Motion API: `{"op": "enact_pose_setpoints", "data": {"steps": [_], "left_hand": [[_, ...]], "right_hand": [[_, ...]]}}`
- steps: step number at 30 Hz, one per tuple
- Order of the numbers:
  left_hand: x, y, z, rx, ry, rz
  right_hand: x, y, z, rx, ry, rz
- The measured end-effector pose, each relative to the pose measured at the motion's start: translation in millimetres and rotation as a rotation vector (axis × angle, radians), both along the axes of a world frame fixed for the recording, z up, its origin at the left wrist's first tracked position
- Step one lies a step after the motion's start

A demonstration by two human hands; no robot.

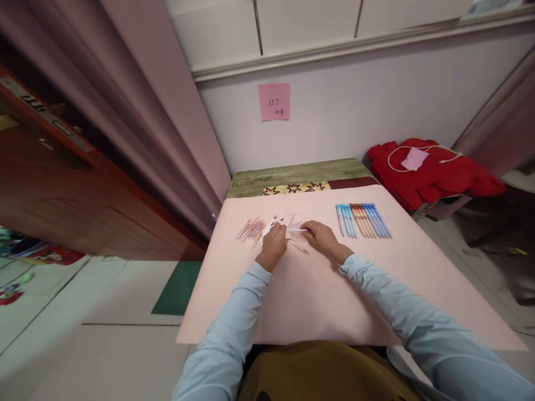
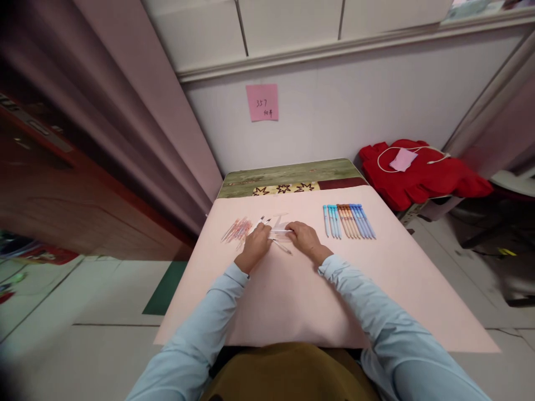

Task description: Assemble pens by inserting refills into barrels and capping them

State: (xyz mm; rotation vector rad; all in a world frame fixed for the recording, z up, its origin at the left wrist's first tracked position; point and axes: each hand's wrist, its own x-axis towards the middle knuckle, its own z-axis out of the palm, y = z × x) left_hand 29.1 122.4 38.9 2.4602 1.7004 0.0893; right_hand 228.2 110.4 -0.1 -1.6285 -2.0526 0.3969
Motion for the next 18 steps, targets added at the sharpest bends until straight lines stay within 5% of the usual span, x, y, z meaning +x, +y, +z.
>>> {"op": "enact_pose_setpoints", "data": {"steps": [7,18], "left_hand": [[10,11,-11.6,-0.045,-0.001,0.059],[6,16,-14.5,0.011,0.147,-0.051]], "right_hand": [[5,1,-6.0,0.030,0.121,-0.039],[-9,13,-10.6,0.017,0.238,-0.065]]}}
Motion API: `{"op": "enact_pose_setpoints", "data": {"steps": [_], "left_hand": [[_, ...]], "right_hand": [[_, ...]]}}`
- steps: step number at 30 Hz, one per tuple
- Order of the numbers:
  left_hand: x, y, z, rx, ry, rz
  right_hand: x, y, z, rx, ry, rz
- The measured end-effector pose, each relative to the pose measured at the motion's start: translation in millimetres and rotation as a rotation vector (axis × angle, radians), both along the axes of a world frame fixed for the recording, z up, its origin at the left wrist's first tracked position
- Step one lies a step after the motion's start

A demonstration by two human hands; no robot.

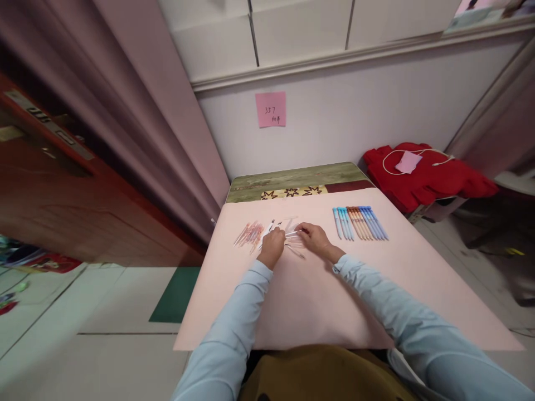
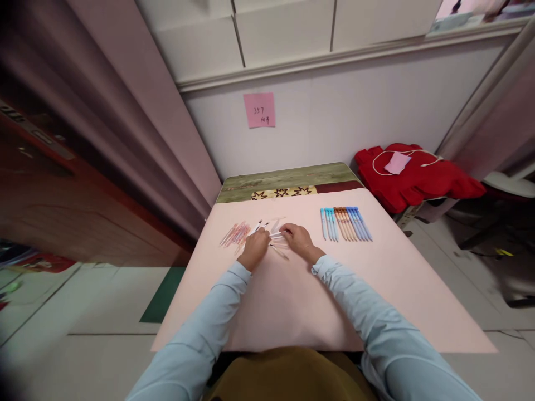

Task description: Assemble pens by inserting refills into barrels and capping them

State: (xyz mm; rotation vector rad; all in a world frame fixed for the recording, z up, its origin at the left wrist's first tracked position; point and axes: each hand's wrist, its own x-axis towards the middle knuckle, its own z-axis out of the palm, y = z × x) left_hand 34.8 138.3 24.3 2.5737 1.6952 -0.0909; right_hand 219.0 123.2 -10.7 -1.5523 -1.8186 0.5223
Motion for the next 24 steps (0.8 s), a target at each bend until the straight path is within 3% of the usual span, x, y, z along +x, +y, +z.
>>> {"op": "enact_pose_setpoints", "data": {"steps": [7,10,17,24], "left_hand": [[-15,-9,9.1,0.016,0.035,-0.154],[-28,-7,15.5,0.009,0.047,-0.157],[-55,-3,28.3,0.040,0.045,0.038],[-26,1,18.1,-0.014,-0.027,0.288]], "right_hand": [[9,-5,6.6,-0.029,-0.067,0.040],[11,-6,12.1,-0.041,-0.114,0.054],[11,-4,16.4,-0.058,-0.205,0.059],[-6,-16,25.1,-0.001,-0.285,0.031]]}}
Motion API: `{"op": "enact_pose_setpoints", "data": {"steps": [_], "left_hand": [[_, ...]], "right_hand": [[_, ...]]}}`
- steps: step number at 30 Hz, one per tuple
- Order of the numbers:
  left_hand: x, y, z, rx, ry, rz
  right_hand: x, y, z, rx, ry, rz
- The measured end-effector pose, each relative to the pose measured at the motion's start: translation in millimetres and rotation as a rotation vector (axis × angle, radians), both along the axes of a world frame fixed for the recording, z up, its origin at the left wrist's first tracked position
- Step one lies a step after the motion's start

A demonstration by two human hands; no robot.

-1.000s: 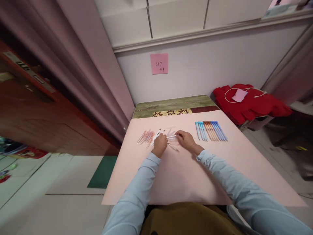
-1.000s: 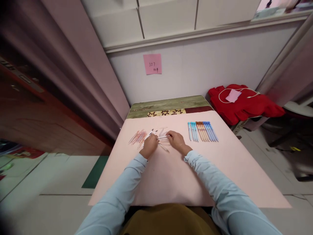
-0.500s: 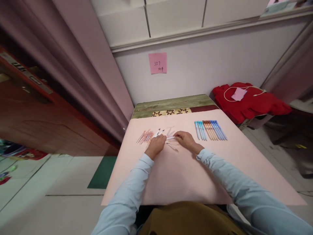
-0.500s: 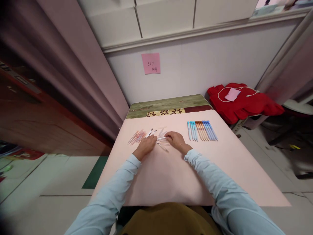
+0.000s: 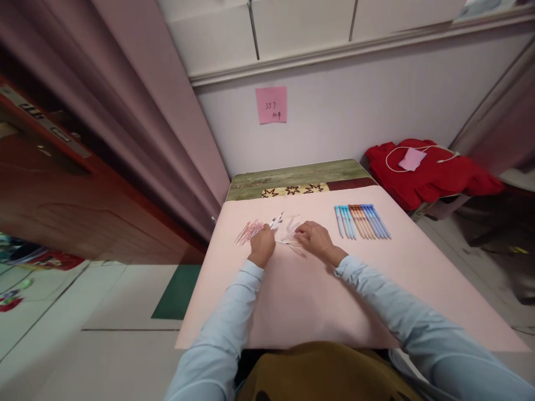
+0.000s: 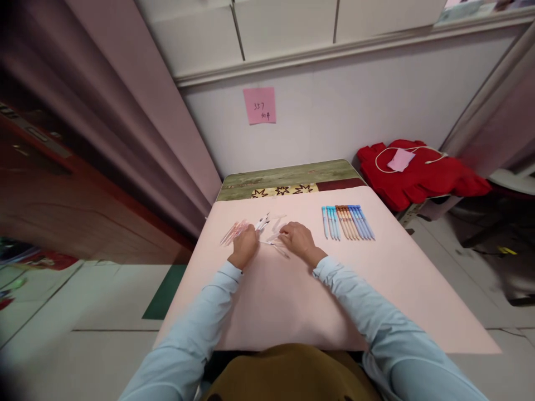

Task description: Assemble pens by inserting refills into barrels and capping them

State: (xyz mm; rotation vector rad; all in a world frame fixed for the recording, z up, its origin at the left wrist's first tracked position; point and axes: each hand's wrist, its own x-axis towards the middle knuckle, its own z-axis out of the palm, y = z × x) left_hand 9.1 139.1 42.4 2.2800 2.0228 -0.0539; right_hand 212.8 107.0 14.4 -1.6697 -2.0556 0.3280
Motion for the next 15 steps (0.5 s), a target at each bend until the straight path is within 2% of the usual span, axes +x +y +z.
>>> {"op": "enact_pose_setpoints", "data": {"steps": [2,4,6,10,12,15], "left_hand": [[5,-3,-2.6,0.022,-0.010,0.010],[5,-8,-3.7,0.067,-0.031,-0.037],[1,-13,-4.0,0.085,-0.066,-0.160],[-5,-22,-6.5,-0.005,-0.154,-0.419],[-2,-23,-9.8,-0.010,-0.171,-0.446],[5,-21,-15.4,0.004,-0.128,-0.397]], "right_hand": [[-7,-9,3.2,-0.008,-0.059,0.002],[-13,-19,4.7,-0.057,-0.132,0.018],[-18,-28,4.3,-0.114,-0.195,0.044],[-20,-39,0.7,-0.139,-0.234,0.015],[-18,-39,-0.7,-0.140,-0.222,-0.018],[-12,-39,-1.4,-0.142,-0.227,-0.042]]}}
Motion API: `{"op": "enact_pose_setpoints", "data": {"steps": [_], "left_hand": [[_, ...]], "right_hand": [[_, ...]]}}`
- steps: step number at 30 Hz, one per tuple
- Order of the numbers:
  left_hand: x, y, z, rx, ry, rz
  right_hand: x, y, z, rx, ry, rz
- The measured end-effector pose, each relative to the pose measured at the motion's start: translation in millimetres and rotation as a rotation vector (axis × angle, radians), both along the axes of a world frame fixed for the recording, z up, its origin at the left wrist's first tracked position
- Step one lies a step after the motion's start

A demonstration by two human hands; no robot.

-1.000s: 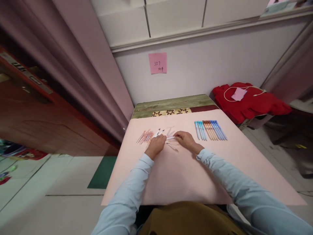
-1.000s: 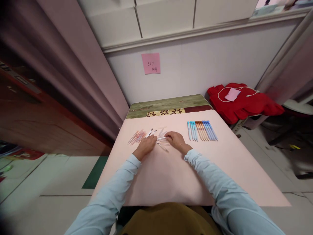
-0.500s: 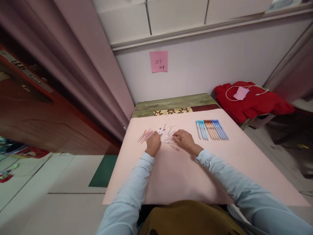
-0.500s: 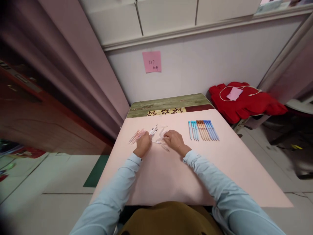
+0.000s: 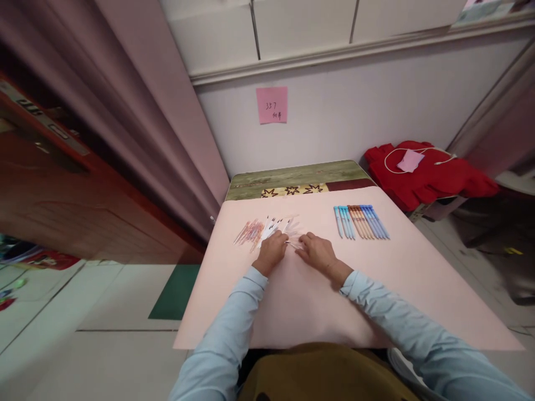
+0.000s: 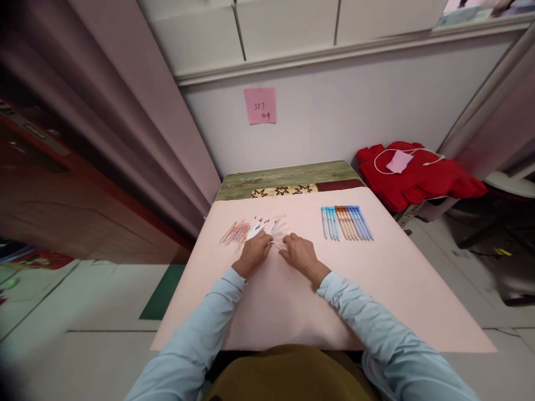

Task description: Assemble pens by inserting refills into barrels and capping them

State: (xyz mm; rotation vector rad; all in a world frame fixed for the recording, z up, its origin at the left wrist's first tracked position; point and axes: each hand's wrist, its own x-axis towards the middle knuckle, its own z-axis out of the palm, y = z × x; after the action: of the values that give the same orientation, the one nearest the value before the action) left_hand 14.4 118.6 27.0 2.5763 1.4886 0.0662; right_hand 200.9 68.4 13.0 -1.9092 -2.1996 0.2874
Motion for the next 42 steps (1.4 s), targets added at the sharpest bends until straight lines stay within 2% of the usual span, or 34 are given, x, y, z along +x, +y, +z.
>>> {"op": "enact_pose_setpoints", "data": {"steps": [2,6,12,20,25,30,33,38,42], "left_hand": [[4,3,-2.5,0.000,0.031,0.019],[6,4,-2.8,-0.001,0.053,-0.028],[-15,-5,6.4,0.000,0.087,-0.068],[-48,4,15.7,0.032,-0.020,0.291],[-44,9,17.4,0.030,-0.098,0.499],[-14,7,5.7,-0.018,-0.154,0.556],[-10,3,-5.8,0.007,-0.186,0.550],[-48,3,-16.8,0.213,-0.344,0.491],[-83,14,-19.7,0.345,-0.404,0.567]], "right_hand": [[5,0,0.0,0.006,-0.001,0.008],[13,-3,0.4,0.036,0.022,0.037],[18,-1,1.2,0.003,0.036,0.035],[10,2,-5.3,-0.002,0.042,0.016],[8,4,-7.3,0.012,0.040,0.027],[-9,15,-6.9,0.054,0.049,0.062],[-15,22,-10.0,0.076,0.051,0.078],[-5,20,-24.8,0.151,0.096,0.065],[-4,21,-30.3,0.205,0.150,0.055]]}}
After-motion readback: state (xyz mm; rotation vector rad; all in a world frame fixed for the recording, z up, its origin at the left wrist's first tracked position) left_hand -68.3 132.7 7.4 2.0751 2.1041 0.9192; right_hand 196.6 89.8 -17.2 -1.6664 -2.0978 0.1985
